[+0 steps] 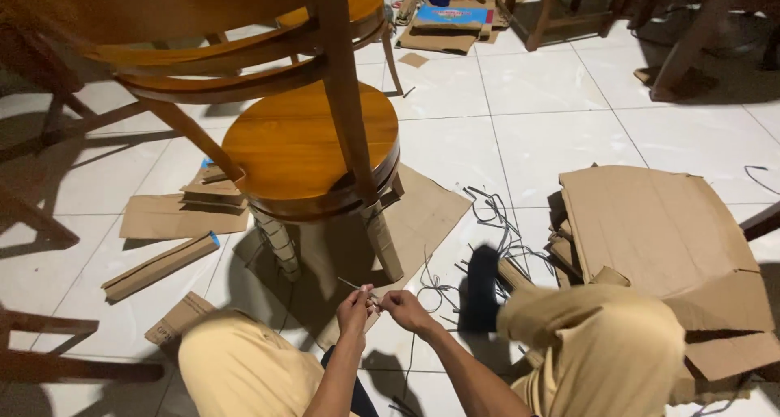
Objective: Wrapping a wooden chair leg with cardboard and securing it with string for protection
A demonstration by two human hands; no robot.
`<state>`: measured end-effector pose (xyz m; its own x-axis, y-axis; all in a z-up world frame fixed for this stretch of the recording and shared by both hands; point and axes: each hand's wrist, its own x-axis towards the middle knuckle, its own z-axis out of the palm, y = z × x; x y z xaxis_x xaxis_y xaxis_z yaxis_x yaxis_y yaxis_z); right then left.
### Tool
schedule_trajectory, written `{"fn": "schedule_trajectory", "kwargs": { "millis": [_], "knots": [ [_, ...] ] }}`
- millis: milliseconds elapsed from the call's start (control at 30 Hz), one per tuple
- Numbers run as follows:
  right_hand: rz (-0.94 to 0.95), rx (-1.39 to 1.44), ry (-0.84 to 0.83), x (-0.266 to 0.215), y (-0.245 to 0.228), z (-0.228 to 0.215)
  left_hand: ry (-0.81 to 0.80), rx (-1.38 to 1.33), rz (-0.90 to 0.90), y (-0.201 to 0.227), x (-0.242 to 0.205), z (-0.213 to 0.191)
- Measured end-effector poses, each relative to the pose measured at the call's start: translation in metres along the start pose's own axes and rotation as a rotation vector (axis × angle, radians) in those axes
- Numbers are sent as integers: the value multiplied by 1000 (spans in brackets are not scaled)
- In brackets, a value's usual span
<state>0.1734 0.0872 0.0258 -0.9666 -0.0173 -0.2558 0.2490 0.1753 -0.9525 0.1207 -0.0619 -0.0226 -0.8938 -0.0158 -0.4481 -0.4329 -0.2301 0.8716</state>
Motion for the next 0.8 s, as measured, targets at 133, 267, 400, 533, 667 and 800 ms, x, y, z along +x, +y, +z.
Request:
{"fn": "schedule_trajectory", "kwargs": {
  "millis": [133, 267, 400, 533, 667, 800],
  "knots": [
    [164, 263, -53, -6, -7, -8, 118, -59, 56, -31, 30, -11],
    [263, 419, 129, 24, 2, -19, 216, 100, -41, 13, 9, 4],
    [410, 332, 581, 110, 73, -28, 325, -112, 45, -33, 87, -28],
    [363, 152, 660, 139, 45, -49, 302, -121, 88, -30, 154, -27],
    [220, -8, 493, 177, 3, -56, 235, 647, 195, 57, 150, 13],
    [80, -80, 322, 257, 35, -64, -3, 1346, 612, 25, 246, 18]
  ]
}}
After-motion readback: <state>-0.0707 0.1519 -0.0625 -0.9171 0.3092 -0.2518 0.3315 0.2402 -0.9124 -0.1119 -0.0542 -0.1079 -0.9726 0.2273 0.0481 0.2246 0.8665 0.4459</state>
